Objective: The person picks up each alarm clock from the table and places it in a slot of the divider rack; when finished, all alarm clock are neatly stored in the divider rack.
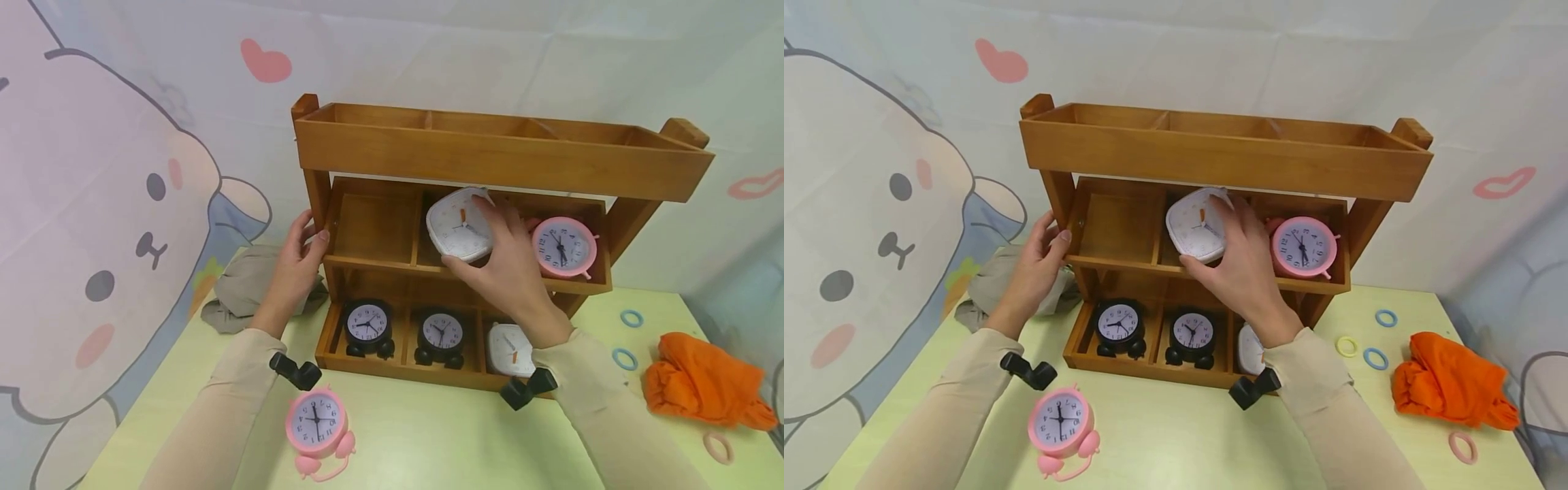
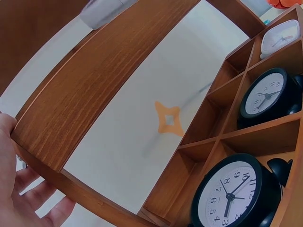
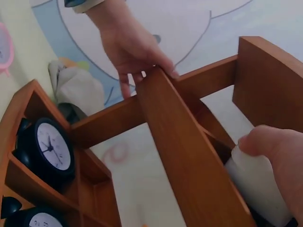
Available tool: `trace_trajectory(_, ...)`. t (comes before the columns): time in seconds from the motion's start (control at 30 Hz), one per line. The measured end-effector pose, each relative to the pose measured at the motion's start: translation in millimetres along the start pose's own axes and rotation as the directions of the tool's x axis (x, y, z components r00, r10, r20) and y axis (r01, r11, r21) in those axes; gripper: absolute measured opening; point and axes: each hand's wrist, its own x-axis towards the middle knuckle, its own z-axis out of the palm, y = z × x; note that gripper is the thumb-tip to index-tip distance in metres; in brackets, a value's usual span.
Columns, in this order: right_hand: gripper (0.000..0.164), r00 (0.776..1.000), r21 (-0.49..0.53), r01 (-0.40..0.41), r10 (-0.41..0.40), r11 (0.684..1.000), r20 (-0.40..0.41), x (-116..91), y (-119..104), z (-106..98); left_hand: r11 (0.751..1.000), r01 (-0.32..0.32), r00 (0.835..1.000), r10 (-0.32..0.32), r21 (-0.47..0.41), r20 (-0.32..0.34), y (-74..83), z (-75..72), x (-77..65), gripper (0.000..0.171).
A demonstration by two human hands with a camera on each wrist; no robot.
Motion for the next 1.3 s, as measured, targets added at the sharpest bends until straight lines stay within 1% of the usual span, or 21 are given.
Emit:
trace_trajectory(0.17,0.085,0.998,-0.075,0.054,-0.051,0.996,0.038,1.5,-0.2,9.9,1.0,-0.006,1.0,0.006,-0.012,-0.001,-0.4,-0.1,-0.3,0.063)
trace_trajectory(0.27,0.08,0.996,-0.102,0.086,-0.082,0.991,0.043,-0.3,0.5,13.3,1.0,-0.01,1.0,0.01,-0.018,0.005,-0.6,0.6,-0.9,0.062)
trace_trajectory(0.43,0.067,0.989,-0.133,0.146,-0.14,0.98,0.051,-3.7,2.8,13.3,0.999,-0.017,1.0,0.018,-0.028,0.011,-0.1,1.7,-1.7,0.061)
trace_trajectory(0.53,0.062,0.984,-0.133,0.166,-0.155,0.977,0.087,-5.3,2.9,9.5,1.0,-0.015,1.0,0.015,-0.027,0.006,0.3,1.8,-1.4,0.061)
trace_trajectory(0.6,0.061,0.983,-0.113,0.163,-0.151,0.98,0.106,-6.4,2.0,5.8,1.0,-0.013,1.0,0.013,-0.026,0.002,0.6,1.4,-1.2,0.061)
trace_trajectory(0.67,0.059,0.984,-0.077,0.152,-0.143,0.985,0.108,-7.7,0.3,1.6,1.0,-0.011,1.0,0.011,-0.022,0.0,0.9,1.1,-1.4,0.061)
trace_trajectory(0.83,0.053,0.99,0.003,0.135,-0.135,0.991,0.044,-14.0,-9.5,-8.5,0.999,-0.014,1.0,0.014,-0.031,0.005,0.7,0.7,-0.9,0.061)
trace_trajectory(0.93,0.054,0.989,0.053,0.147,-0.147,0.988,0.003,-21.3,-20.9,-10.5,0.999,-0.014,1.0,0.014,-0.039,0.006,0.5,0.5,-0.4,0.061)
trace_trajectory(1.0,0.055,0.986,0.091,0.164,-0.164,0.982,-0.009,-28.3,-30.9,-9.0,0.999,-0.009,1.0,0.009,-0.031,0.004,0.7,0.1,-0.4,0.062)
trace_trajectory(1.07,0.056,0.981,0.133,0.191,-0.192,0.973,-0.004,-36.9,-41.1,-3.3,1.0,-0.003,1.0,0.003,-0.023,0.003,1.0,-0.2,-0.5,0.062)
trace_trajectory(1.13,0.058,0.976,0.171,0.212,-0.218,0.962,0.018,-47.2,-50.2,6.2,1.0,0.002,1.0,-0.002,-0.014,0.004,1.4,-0.5,-0.7,0.063)
trace_trajectory(1.23,0.061,0.964,0.212,0.224,-0.248,0.951,0.092,-65.6,-61.1,27.9,1.0,0.0,1.0,0.0,-0.014,0.006,2.1,-0.4,-1.1,0.062)
trace_trajectory(1.3,0.063,0.954,0.229,0.217,-0.256,0.949,0.158,-79.4,-66.2,45.9,1.0,-0.001,1.0,0.001,-0.013,0.005,2.1,-0.3,-1.3,0.062)
